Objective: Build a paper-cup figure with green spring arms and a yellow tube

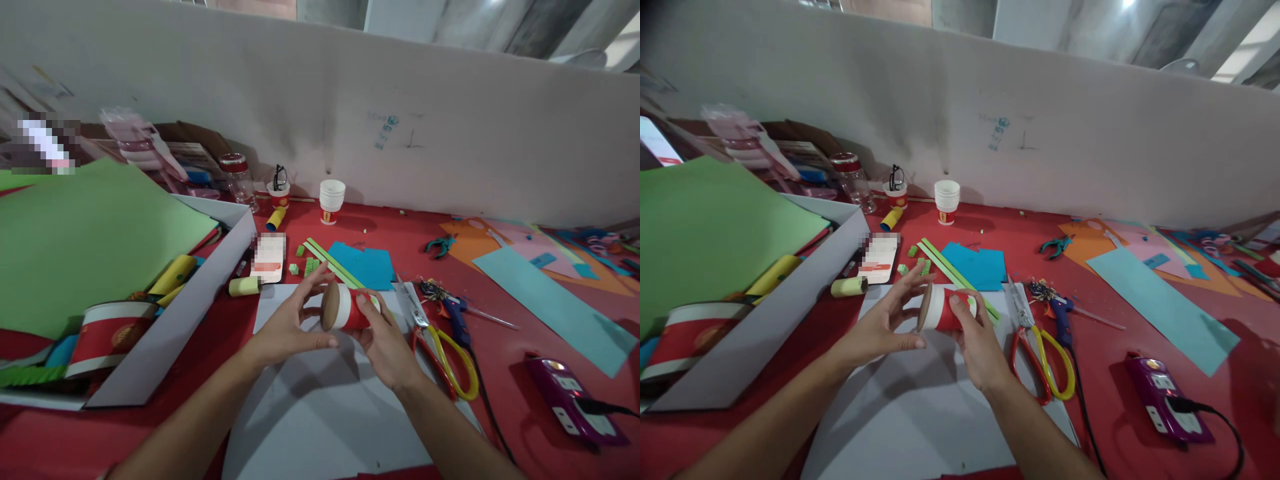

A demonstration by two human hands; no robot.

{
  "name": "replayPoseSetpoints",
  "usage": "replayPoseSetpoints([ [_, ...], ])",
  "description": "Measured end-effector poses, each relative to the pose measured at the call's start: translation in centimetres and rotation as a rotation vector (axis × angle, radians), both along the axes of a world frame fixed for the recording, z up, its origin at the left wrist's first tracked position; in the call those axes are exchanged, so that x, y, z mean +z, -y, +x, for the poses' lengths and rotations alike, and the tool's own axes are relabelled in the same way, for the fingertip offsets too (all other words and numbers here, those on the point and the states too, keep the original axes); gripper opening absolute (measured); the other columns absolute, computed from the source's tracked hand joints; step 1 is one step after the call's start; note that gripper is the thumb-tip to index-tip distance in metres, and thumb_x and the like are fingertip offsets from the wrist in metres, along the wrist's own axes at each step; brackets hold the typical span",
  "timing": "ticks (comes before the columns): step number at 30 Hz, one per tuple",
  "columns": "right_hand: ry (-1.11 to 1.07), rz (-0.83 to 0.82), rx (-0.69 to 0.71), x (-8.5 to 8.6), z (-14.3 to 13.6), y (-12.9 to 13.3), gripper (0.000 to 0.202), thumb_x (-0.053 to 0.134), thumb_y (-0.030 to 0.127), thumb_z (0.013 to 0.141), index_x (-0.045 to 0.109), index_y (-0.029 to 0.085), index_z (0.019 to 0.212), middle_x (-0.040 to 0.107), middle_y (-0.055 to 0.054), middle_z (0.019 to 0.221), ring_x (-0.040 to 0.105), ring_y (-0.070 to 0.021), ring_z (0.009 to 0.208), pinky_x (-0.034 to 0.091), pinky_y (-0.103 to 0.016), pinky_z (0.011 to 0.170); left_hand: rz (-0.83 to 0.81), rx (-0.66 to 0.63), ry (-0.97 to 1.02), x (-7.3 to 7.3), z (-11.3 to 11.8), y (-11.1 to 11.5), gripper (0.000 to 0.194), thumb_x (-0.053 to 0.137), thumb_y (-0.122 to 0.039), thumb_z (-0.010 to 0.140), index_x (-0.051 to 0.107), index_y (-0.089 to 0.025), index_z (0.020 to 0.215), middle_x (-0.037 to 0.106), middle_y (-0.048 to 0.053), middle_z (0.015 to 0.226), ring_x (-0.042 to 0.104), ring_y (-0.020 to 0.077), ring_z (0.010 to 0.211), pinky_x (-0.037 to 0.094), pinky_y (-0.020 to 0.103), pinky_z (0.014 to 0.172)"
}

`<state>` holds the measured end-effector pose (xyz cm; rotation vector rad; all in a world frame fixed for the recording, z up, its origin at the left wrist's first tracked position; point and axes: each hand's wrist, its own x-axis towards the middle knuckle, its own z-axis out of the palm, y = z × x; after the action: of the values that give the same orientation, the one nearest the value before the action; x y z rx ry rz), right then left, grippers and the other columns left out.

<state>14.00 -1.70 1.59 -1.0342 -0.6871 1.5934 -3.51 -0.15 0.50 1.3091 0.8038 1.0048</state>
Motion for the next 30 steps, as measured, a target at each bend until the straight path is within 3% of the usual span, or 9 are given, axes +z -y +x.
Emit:
replayPoseSetpoints([
  [5,-0.003,-0.005,0.034,-0.1,-0.2,0.3,0.039,0.075,0.049,0.077,0.053,0.025,0.1,0.073,-0.001,0.099,0.07,-0.0186,0.085,0.057,-0.029,0.066,-0.041,0.001,-0.087,0.5,-0.4,-0.2,0.083,0.089,-0.026,0.059,0.057,-0.033,0.136,0.056,0.009,0.138,0.053,0.0307,0.123,0.049,0.041,0.098],
  [11,0.006,-0.042,0.028,-0.2,-0.3,0.4,0.044,0.075,0.051,0.077,0.054,0.024,0.105,0.072,-0.002,0.1,0.069,-0.0185,0.082,0.055,-0.028,0.063,-0.068,-0.021,-0.018,-0.1,-0.3,-0.5,0.082,0.089,-0.024,0.059,0.058,-0.033,0.134,0.056,0.007,0.136,0.053,0.0291,0.12,0.048,0.039,0.096],
  [14,0.026,0.039,0.056,-0.3,-0.1,0.7,0.041,0.069,0.051,0.082,0.053,0.027,0.111,0.07,-0.002,0.105,0.066,-0.0166,0.081,0.053,-0.027,0.063,-0.131,-0.001,0.078,-0.2,-0.1,-0.5,0.082,0.089,-0.022,0.058,0.058,-0.033,0.133,0.062,0.007,0.124,0.056,0.0269,0.114,0.049,0.036,0.092],
  [16,0.074,0.101,0.066,-0.2,0.1,0.8,0.047,0.074,0.045,0.079,0.051,0.03,0.117,0.069,0.0,0.105,0.065,-0.0158,0.082,0.052,-0.026,0.065,-0.186,0.022,0.164,0.0,0.0,-0.4,0.08,0.088,-0.022,0.058,0.059,-0.033,0.132,0.063,0.006,0.12,0.057,0.0258,0.111,0.049,0.034,0.088],
  [19,0.186,0.148,0.052,-0.2,0.4,0.7,0.061,0.083,0.034,0.071,0.048,0.031,0.121,0.068,0.001,0.105,0.064,-0.0169,0.087,0.053,-0.028,0.073,-0.239,0.021,0.239,0.5,0.1,-0.2,0.073,0.085,-0.024,0.064,0.059,-0.033,0.132,0.06,0.006,0.128,0.055,0.0247,0.114,0.048,0.032,0.09],
  [21,0.274,0.189,0.034,-0.5,0.5,0.5,0.064,0.081,0.034,0.072,0.046,0.031,0.126,0.065,-0.001,0.111,0.064,-0.0193,0.093,0.053,-0.032,0.08,-0.248,0.042,0.222,0.7,0.2,0.0,0.073,0.084,-0.024,0.066,0.057,-0.033,0.133,0.057,0.006,0.133,0.054,0.0248,0.117,0.047,0.033,0.092],
  [23,0.431,0.289,-0.004,-1.0,0.7,0.3,0.065,0.078,0.035,0.075,0.045,0.031,0.131,0.061,-0.005,0.119,0.063,-0.0228,0.101,0.053,-0.038,0.087,-0.265,0.08,0.198,0.6,0.6,0.2,0.076,0.084,-0.025,0.067,0.055,-0.031,0.137,0.057,0.008,0.134,0.054,0.0259,0.118,0.046,0.035,0.095],
  [26,0.799,0.568,-0.077,-1.9,0.8,0.3,0.062,0.076,0.031,0.077,0.049,0.031,0.133,0.054,-0.008,0.124,0.056,-0.0282,0.113,0.049,-0.045,0.096,-0.304,0.1,0.244,0.3,1.4,0.7,0.086,0.085,-0.029,0.065,0.048,-0.028,0.143,0.057,0.01,0.135,0.052,0.0284,0.122,0.045,0.038,0.099],
  [30,1.043,0.855,-0.014,-2.5,0.6,0.7,0.063,0.066,0.019,0.083,0.047,0.037,0.14,0.046,-0.008,0.126,0.056,-0.0264,0.113,0.05,-0.043,0.095,-0.372,0.13,0.283,0.1,2.2,1.1,0.107,0.089,-0.022,0.057,0.036,-0.029,0.149,0.059,0.008,0.132,0.055,0.0255,0.117,0.046,0.034,0.097],
])
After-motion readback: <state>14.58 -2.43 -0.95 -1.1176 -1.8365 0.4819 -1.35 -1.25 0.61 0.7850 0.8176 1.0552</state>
